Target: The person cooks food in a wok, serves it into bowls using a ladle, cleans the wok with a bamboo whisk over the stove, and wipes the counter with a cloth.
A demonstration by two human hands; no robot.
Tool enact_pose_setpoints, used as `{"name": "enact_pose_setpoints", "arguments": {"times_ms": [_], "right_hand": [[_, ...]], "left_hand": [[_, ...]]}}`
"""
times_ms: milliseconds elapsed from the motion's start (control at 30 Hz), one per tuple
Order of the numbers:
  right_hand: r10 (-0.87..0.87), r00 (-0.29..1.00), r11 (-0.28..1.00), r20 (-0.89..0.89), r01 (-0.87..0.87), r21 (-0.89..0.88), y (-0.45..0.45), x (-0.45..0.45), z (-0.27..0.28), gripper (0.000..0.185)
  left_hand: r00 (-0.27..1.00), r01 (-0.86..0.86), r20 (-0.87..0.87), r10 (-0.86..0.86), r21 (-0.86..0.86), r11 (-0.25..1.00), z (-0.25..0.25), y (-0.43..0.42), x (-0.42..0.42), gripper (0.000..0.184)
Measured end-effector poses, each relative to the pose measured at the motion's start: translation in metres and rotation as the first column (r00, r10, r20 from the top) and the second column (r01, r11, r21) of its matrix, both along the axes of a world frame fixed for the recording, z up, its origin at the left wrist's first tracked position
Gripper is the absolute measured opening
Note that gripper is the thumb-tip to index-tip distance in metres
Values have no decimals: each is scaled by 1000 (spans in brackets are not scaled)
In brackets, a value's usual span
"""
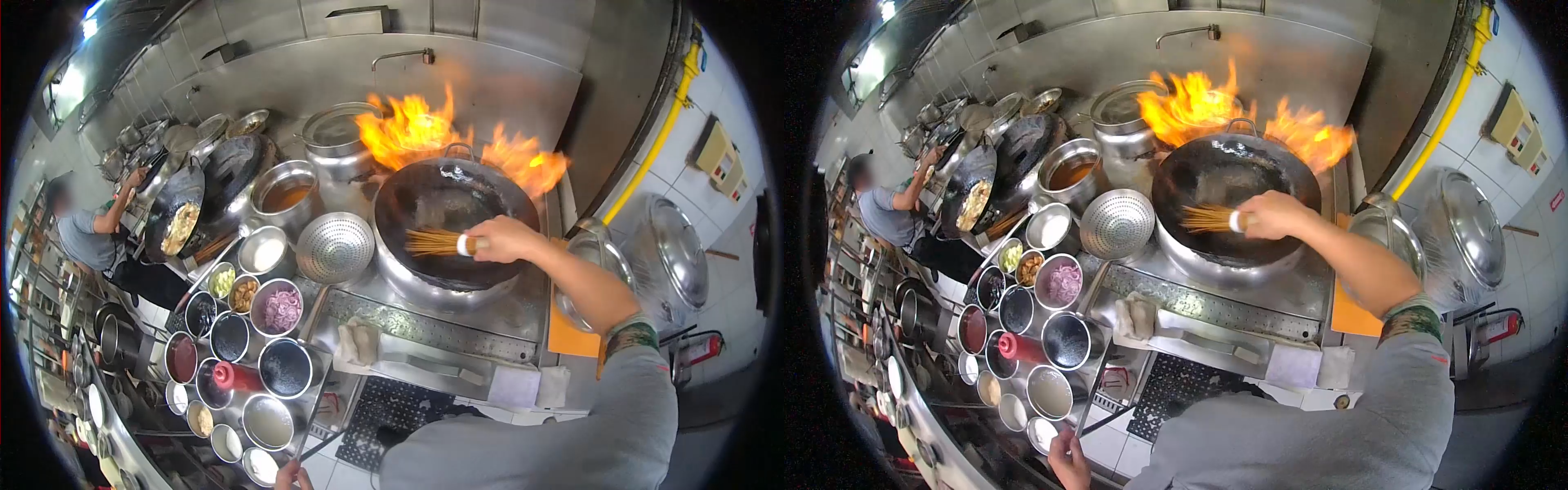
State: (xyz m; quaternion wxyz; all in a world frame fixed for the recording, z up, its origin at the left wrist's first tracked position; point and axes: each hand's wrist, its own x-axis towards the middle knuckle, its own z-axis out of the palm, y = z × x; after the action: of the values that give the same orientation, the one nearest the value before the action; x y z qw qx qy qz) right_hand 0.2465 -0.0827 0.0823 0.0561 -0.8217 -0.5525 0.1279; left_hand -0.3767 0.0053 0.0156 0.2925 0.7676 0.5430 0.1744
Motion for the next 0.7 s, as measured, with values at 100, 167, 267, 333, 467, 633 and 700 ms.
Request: {"name": "enact_pose_setpoints", "arguments": {"times_ms": [100,167,267,333,467,633,700], "right_hand": [[-197,978,976,-76,203,83,-10,-15,11,47],[-176,969,935,-171,219,279,-4,-35,3,49],[-117,977,934,-180,170,314,15,-49,-28,57],[-193,961,966,-198,221,133,19,-28,-39,56],[-110,993,975,42,116,-190,-16,31,-7,47],[-415,873,907,258,420,37,55,82,-52,20],[-327,916,942,234,336,0,63,72,-35,23]], "left_hand": [[999,-38,-8,37,-15,999,4,4,-1,27],[998,-47,-34,47,21,999,12,5,2,27],[997,-61,-37,62,19,998,24,2,6,26],[995,-100,-20,99,-37,994,30,0,9,26],[989,-145,12,145,1,989,22,-13,-13,28],[994,-102,40,100,55,993,2,8,-8,23],[994,-42,103,24,172,984,16,14,15,15]]}}
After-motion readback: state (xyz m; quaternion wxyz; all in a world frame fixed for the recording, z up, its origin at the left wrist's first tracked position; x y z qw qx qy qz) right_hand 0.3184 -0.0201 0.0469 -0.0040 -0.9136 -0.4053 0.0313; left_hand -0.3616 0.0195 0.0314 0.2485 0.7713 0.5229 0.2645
